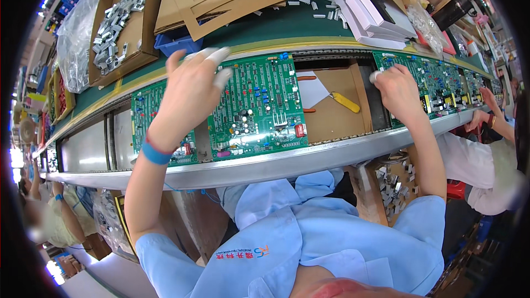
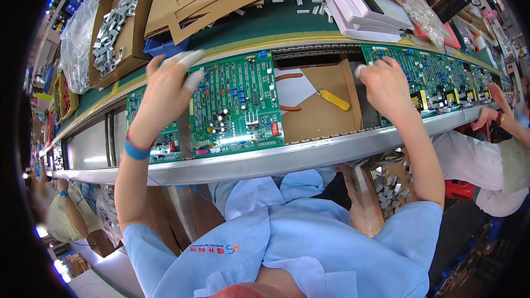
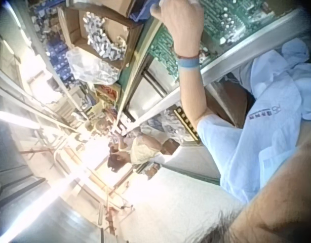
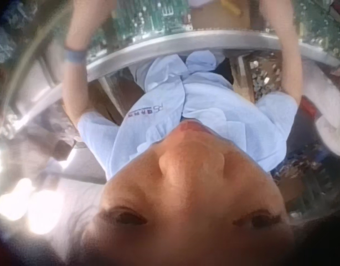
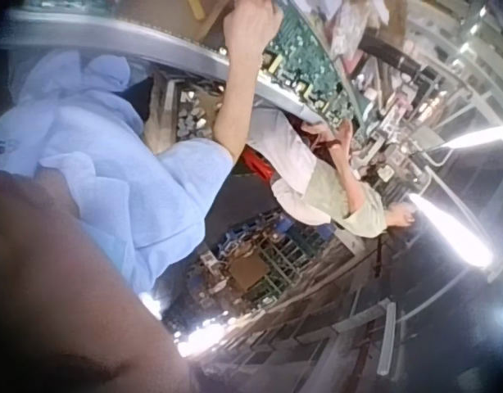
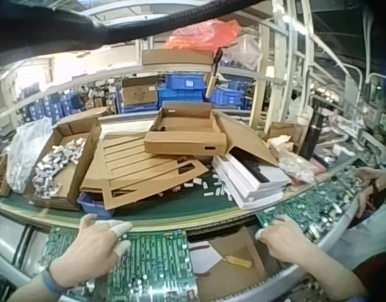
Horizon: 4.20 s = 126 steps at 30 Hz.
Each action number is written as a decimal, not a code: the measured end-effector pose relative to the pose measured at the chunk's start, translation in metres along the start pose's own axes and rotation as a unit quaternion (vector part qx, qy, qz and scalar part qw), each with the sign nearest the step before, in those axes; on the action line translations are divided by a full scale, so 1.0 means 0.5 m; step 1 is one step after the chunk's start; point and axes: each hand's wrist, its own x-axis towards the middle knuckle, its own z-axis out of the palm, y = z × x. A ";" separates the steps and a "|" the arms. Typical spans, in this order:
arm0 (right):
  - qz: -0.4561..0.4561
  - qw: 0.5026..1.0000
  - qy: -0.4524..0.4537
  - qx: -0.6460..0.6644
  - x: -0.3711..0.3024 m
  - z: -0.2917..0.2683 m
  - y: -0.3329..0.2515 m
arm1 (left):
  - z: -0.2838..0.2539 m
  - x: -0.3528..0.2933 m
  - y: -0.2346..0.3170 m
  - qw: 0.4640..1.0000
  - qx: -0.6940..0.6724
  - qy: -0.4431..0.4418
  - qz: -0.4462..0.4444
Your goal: Manually assembling components onto printed circuit boards on a factory assembly line.
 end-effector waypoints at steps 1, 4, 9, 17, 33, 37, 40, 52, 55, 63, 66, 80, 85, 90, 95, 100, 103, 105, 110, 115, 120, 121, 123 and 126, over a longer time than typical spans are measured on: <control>-0.002 0.995 0.101 0.014 0.018 -0.002 -0.003 | 0.015 0.019 0.013 1.000 -0.018 0.005 0.025; 0.002 0.978 0.208 0.014 0.073 0.007 -0.002 | 0.059 0.084 0.072 0.996 -0.042 -0.011 0.084; -0.020 0.978 0.200 -0.062 0.154 0.051 0.013 | 0.146 0.197 0.148 0.992 -0.052 -0.047 0.106; -0.085 0.957 0.170 -0.217 0.172 0.057 0.023 | 0.249 0.326 0.197 0.989 -0.034 -0.072 0.122; -0.124 0.943 0.233 -0.201 0.195 0.097 0.089 | 0.303 0.368 0.218 0.970 -0.003 -0.061 0.237; -0.115 0.941 0.246 -0.200 0.195 0.097 0.084 | 0.354 0.406 0.193 0.975 -0.029 0.002 0.218; -0.115 0.940 0.257 -0.191 0.194 0.101 0.087 | 0.345 0.452 0.212 0.964 0.030 -0.130 0.228; -0.096 0.956 0.221 -0.167 0.212 0.101 0.089 | 0.368 0.499 0.230 0.980 0.000 -0.079 0.184; -0.085 0.959 0.218 -0.160 0.206 0.098 0.096 | 0.299 0.486 0.210 0.960 -0.039 -0.135 0.243; -0.088 0.954 0.220 -0.182 0.211 0.094 0.093 | 0.290 0.459 0.105 0.980 0.059 -0.057 0.181; -0.097 0.952 0.230 -0.176 0.212 0.095 0.096 | 0.304 0.459 0.141 0.968 -0.067 -0.008 0.243; -0.112 0.946 0.261 -0.154 0.209 0.096 0.101 | 0.361 0.512 0.254 0.995 -0.094 -0.038 0.018; -0.109 0.949 0.251 -0.155 0.210 0.096 0.101 | 0.387 0.543 0.226 0.994 -0.039 -0.023 0.101; -0.099 0.951 0.252 -0.152 0.207 0.095 0.098 | 0.377 0.538 0.186 0.998 0.007 -0.011 0.063; -0.099 0.955 0.236 -0.154 0.211 0.098 0.091 | 0.406 0.482 0.085 0.991 0.076 -0.001 0.111; -0.073 0.965 0.201 -0.150 0.205 0.089 0.088 | 0.232 0.376 0.101 0.960 0.117 0.009 0.255; -0.068 0.974 0.183 -0.117 0.213 0.065 0.049 | 0.222 0.365 0.087 0.937 0.144 0.040 0.315; -0.067 0.976 0.190 -0.078 0.227 0.053 0.022 | 0.199 0.352 0.103 0.945 0.114 0.074 0.298; -0.057 0.968 0.235 0.071 0.321 0.093 0.014 | 0.023 0.261 0.151 0.979 0.120 0.028 0.164; -0.121 0.937 0.245 0.217 0.390 0.103 -0.027 | -0.158 0.115 0.120 0.999 -0.024 -0.032 -0.013; -0.076 0.957 0.260 0.103 0.377 0.138 0.020 | -0.117 -0.007 0.015 0.978 -0.205 0.001 -0.036; -0.056 0.963 0.247 0.096 0.388 0.125 -0.002 | -0.147 -0.053 0.016 0.972 -0.226 0.016 -0.061; -0.029 0.970 0.230 0.080 0.398 0.116 -0.013 | -0.185 -0.083 0.062 0.937 -0.268 -0.039 -0.221; 0.016 0.948 0.089 0.306 0.395 0.075 -0.010 | -0.125 -0.141 0.019 0.916 -0.361 -0.015 -0.177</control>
